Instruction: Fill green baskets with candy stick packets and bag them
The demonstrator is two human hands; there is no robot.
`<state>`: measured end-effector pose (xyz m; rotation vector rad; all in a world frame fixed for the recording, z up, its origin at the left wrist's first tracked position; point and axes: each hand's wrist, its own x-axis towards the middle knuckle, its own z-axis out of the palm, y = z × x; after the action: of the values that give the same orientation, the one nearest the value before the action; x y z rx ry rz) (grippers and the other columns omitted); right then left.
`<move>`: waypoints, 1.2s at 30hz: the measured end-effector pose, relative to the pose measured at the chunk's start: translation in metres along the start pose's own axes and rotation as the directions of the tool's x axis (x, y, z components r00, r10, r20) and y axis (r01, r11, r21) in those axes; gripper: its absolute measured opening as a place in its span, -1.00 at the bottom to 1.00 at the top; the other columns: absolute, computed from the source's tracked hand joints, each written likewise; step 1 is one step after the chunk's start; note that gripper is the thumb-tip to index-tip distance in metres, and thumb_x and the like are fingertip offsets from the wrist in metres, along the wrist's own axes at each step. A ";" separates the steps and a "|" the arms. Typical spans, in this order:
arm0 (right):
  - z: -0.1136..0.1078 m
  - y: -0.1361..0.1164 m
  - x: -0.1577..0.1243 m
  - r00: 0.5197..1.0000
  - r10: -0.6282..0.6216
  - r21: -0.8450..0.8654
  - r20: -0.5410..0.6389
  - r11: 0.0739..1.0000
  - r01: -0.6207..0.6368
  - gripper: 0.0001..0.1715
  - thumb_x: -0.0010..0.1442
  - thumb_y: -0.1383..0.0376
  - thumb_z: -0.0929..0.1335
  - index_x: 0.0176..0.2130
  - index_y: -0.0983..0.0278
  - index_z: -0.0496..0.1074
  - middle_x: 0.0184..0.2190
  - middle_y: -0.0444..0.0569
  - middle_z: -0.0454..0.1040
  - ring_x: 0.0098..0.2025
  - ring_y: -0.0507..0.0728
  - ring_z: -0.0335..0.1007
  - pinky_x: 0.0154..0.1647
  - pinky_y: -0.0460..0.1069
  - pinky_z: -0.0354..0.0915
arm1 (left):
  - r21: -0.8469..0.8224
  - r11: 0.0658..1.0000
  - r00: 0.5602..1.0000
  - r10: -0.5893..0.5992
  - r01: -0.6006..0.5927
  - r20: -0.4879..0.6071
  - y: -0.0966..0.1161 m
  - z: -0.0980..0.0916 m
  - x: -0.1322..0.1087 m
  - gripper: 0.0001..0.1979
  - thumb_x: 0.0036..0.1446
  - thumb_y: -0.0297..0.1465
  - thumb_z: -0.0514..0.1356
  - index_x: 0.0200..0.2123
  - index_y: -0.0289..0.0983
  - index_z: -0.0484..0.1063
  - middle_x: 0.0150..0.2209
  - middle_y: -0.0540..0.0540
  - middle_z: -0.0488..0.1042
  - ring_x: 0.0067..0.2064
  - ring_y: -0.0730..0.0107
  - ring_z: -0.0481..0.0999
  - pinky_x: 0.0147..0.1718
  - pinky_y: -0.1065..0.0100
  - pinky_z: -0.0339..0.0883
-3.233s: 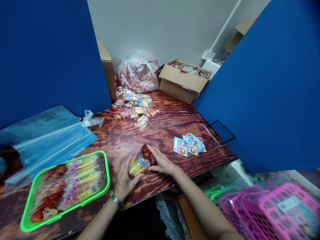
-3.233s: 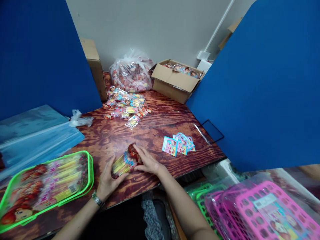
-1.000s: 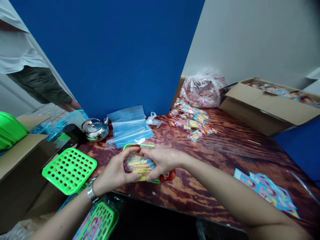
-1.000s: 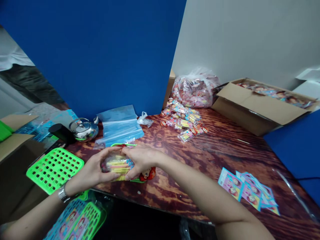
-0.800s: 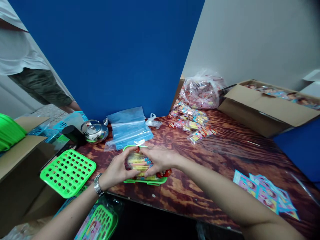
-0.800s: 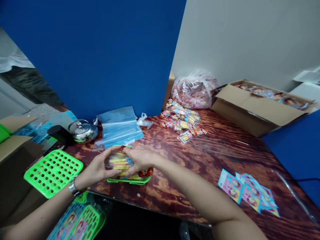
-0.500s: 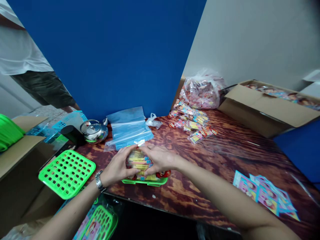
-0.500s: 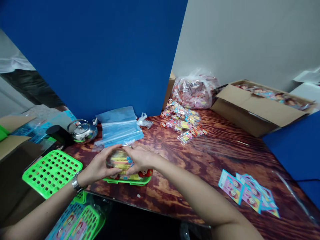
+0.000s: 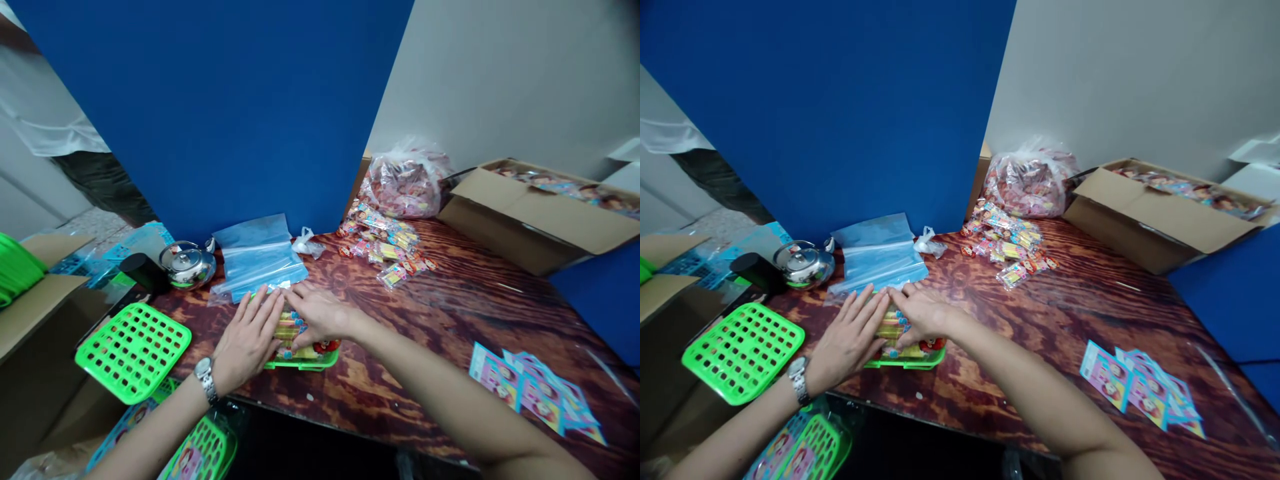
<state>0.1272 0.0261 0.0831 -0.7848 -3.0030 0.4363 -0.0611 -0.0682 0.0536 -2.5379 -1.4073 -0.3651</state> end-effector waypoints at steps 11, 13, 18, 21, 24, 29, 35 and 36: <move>0.032 0.025 0.011 0.987 -0.155 0.080 -0.036 0.984 0.157 0.35 -0.17 -0.19 0.41 0.29 0.46 -0.17 0.21 0.37 0.01 0.27 0.43 -0.19 0.21 0.34 -0.16 | 0.041 0.997 0.995 -0.073 0.070 0.066 0.004 0.035 -0.008 -0.21 0.19 -0.09 -0.02 0.31 -0.43 -0.26 0.30 -0.35 -0.05 0.31 -0.08 -0.11 0.19 -0.07 -0.16; 0.026 0.024 0.005 0.987 -0.126 0.098 -0.101 0.986 0.136 0.33 -0.10 -0.19 0.38 0.31 0.41 -0.24 0.24 0.36 -0.03 0.29 0.41 -0.21 0.21 0.34 -0.15 | 0.053 0.994 0.994 -0.093 0.090 0.056 0.003 0.038 -0.010 -0.20 0.19 -0.06 -0.04 0.31 -0.43 -0.24 0.29 -0.36 -0.01 0.31 -0.08 -0.07 0.18 -0.06 -0.14; 0.015 0.005 -0.023 0.980 -0.136 -0.046 -0.145 0.990 0.131 -0.08 0.12 -0.07 0.32 0.29 0.21 -0.05 0.26 0.20 0.04 0.30 0.34 -0.17 0.23 0.33 -0.16 | 0.052 0.991 0.991 -0.123 0.120 0.054 0.003 0.039 -0.014 -0.18 0.17 -0.01 -0.04 0.30 -0.41 -0.22 0.27 -0.34 0.05 0.28 -0.09 0.00 0.16 -0.08 -0.10; 0.029 0.001 -0.031 0.987 -0.136 -0.104 -0.084 0.986 0.127 -0.25 0.19 0.03 0.30 0.26 0.23 0.05 0.26 0.17 0.07 0.30 0.29 -0.12 0.25 0.25 -0.08 | 0.038 0.992 0.990 -0.125 0.123 0.070 0.002 0.039 -0.014 -0.17 0.16 0.00 -0.02 0.30 -0.41 -0.18 0.27 -0.34 0.07 0.27 -0.11 0.03 0.16 -0.10 -0.10; 0.046 0.006 -0.032 0.988 -0.134 -0.086 -0.071 0.988 0.128 -0.25 0.21 0.02 0.27 0.25 0.29 0.08 0.27 0.20 0.04 0.31 0.26 -0.12 0.25 0.20 -0.03 | 0.020 0.993 0.991 -0.114 0.113 0.068 0.002 0.041 -0.014 -0.16 0.14 0.02 -0.01 0.30 -0.41 -0.17 0.26 -0.35 0.08 0.28 -0.12 0.01 0.17 -0.09 -0.10; 0.056 0.012 -0.031 0.989 -0.130 -0.087 -0.077 0.989 0.123 -0.24 0.23 0.00 0.24 0.27 0.30 0.04 0.28 0.22 0.01 0.31 0.28 -0.12 0.24 0.22 -0.01 | 0.049 0.995 0.996 -0.086 0.084 0.035 0.007 0.026 -0.007 -0.17 0.15 -0.02 0.01 0.30 -0.41 -0.17 0.27 -0.37 0.03 0.30 -0.17 -0.08 0.18 -0.17 -0.24; 0.052 0.009 -0.031 0.991 -0.116 -0.146 -0.069 0.984 0.105 -0.22 0.21 -0.02 0.25 0.23 0.38 0.09 0.23 0.29 0.10 0.30 0.29 -0.11 0.24 0.21 -0.02 | -0.009 0.997 0.994 0.081 -0.080 0.080 0.010 0.017 0.011 -0.27 0.21 -0.15 -0.02 0.30 -0.42 -0.19 0.31 -0.31 -0.04 0.33 -0.03 -0.19 0.23 -0.04 -0.25; 0.052 0.008 -0.031 0.991 -0.118 -0.155 -0.070 0.982 0.106 -0.23 0.22 -0.02 0.24 0.23 0.38 0.08 0.23 0.29 0.11 0.30 0.30 -0.10 0.24 0.21 -0.02 | -0.034 0.995 0.992 0.093 -0.090 0.086 0.009 0.021 0.012 -0.26 0.21 -0.15 -0.02 0.30 -0.44 -0.20 0.30 -0.33 -0.02 0.33 -0.03 -0.16 0.23 -0.03 -0.20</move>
<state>0.1541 0.0041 0.0328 -0.6186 -3.0136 0.1723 -0.0455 -0.0567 0.0368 -2.6618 -1.3185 -0.2651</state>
